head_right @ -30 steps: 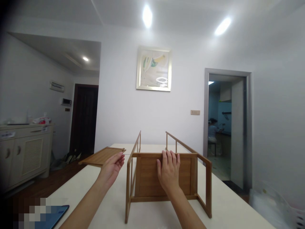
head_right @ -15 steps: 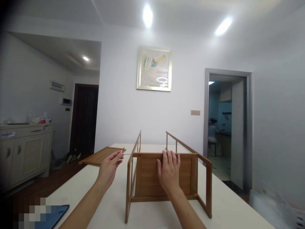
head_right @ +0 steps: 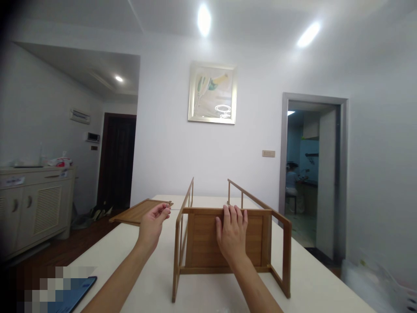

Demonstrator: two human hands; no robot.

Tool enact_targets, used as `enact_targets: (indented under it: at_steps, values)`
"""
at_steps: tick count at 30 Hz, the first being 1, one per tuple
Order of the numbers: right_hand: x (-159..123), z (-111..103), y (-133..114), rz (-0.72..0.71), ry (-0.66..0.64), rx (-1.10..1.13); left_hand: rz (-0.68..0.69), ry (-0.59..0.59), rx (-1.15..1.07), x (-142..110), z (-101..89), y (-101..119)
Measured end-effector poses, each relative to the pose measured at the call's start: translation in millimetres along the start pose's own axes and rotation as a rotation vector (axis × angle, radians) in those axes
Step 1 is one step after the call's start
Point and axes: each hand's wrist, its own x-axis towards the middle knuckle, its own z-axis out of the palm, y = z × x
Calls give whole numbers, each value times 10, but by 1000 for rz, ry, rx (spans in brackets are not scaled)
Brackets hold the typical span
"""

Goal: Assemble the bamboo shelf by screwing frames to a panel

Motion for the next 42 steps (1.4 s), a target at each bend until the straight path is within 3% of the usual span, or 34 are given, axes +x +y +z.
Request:
enact_targets:
  at_steps: [10,17,28,42]
  values:
    - [5,-5,-2,-1,-5,18,62,46,32,0,34,-46]
    - [5,-1,3,0,-6,10,-39,12,-134,-57,66,-8]
    - [7,-33,6,-31,-26,9,6,152,-82,-71,92,-20]
    - [37,-88,57,-50,-35,9,13,210,-104,-106,127,19]
